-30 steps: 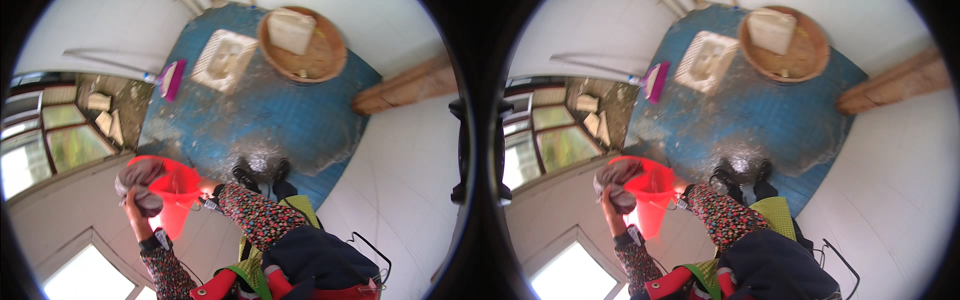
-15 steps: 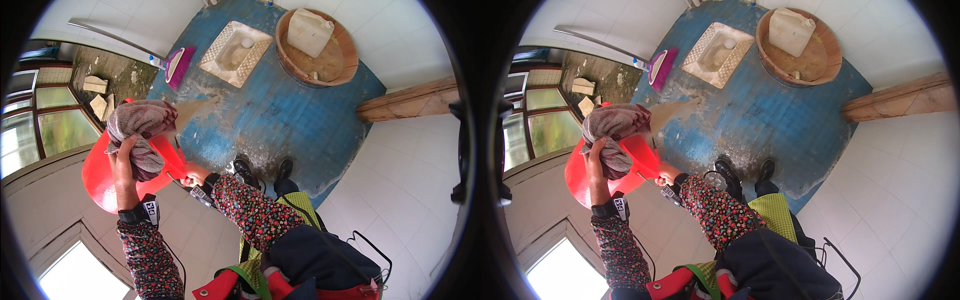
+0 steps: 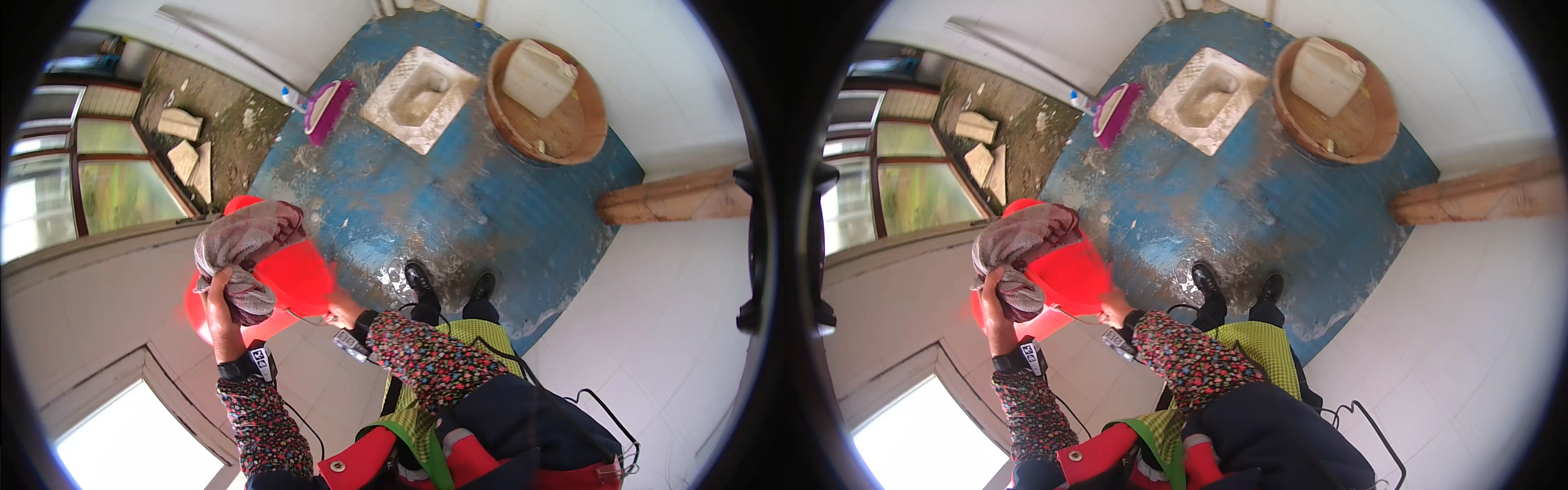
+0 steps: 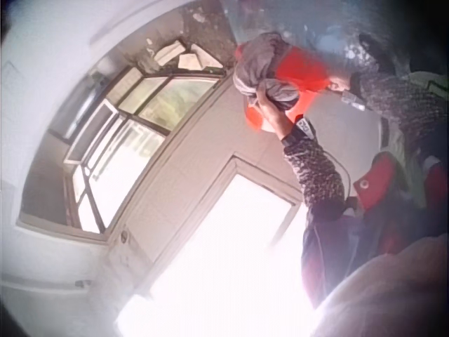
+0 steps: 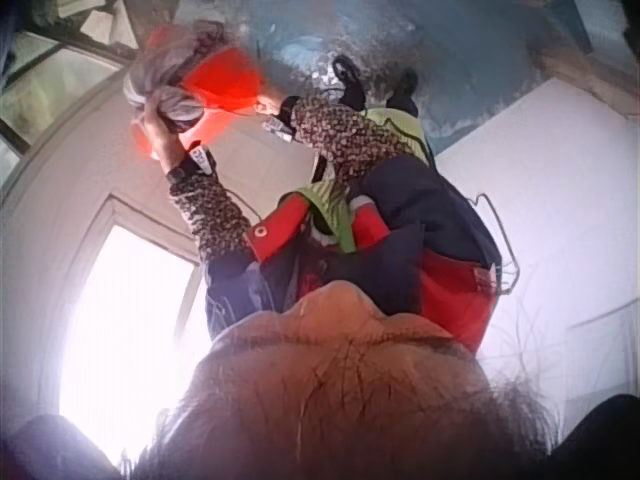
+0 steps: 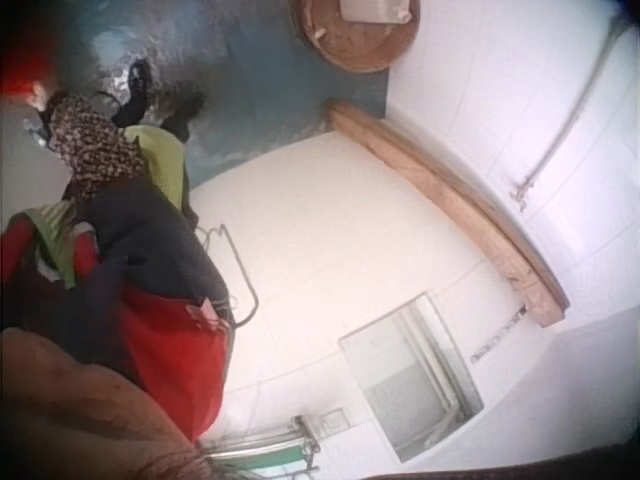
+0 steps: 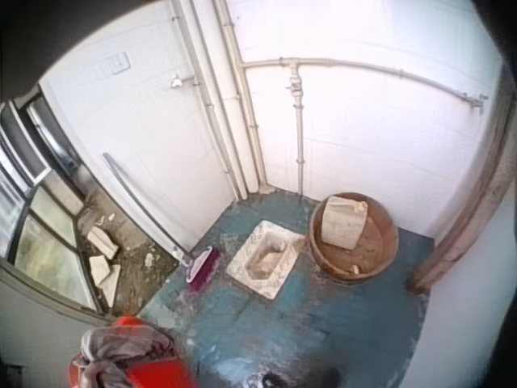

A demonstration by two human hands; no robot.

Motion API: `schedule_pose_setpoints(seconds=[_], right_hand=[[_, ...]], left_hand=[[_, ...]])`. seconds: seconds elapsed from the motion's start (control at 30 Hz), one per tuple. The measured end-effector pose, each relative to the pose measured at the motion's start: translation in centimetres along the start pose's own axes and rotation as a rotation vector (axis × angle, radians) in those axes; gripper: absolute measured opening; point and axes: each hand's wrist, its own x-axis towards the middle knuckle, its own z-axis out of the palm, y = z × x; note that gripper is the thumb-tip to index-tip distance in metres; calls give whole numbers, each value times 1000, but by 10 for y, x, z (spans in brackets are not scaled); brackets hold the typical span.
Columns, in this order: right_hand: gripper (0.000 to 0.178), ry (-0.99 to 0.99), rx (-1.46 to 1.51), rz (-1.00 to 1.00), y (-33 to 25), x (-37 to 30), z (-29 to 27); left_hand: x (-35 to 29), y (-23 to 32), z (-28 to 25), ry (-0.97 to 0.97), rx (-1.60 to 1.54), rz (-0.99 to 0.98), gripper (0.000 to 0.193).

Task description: The person wipes exposed wall pipes with a cloth, then rinses the cloth in a red bucket and wrings it out. They scrape debris from the blue floor with a red-handled scraper, pour water from the bucket onto the floor, and sweep the area with a broom.

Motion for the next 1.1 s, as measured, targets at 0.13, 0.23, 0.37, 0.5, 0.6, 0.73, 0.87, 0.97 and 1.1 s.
schedule_pose_setpoints(seconds=[0.13, 0.23, 0.37, 0.5, 0.6, 0.73, 0.87, 0.97, 1.1], right_hand=[[13, 265, -179, -234, -72, -19, 6], [10, 457, -296, -204, -113, -21, 21], [9, 583, -552, -254, -131, -26, 38], [16, 604, -632, -198, -128, -31, 40], [13, 595, -610, -214, -121, -27, 40], [8, 565, -629, -265, -111, -14, 46], [12, 529, -704, -315, -100, -3, 65], [19, 495, -798, -327, -95, 3, 84], [26, 410, -878, -329, -96, 14, 110]], left_hand=[[-6, -39, -38, 154, -190, -141, 44], [-13, -69, -54, 234, -338, -252, 43], [-24, -95, -64, 276, -342, -304, 49], [-28, -103, -63, 222, -412, -268, 51], [-24, -102, -66, 277, -345, -289, 52], [-14, -100, -73, 199, -268, -224, 52], [-13, -106, -91, 216, -361, -268, 57], [-18, -112, -111, 305, -451, -435, 63], [-20, -122, -130, 404, -599, -524, 55]])
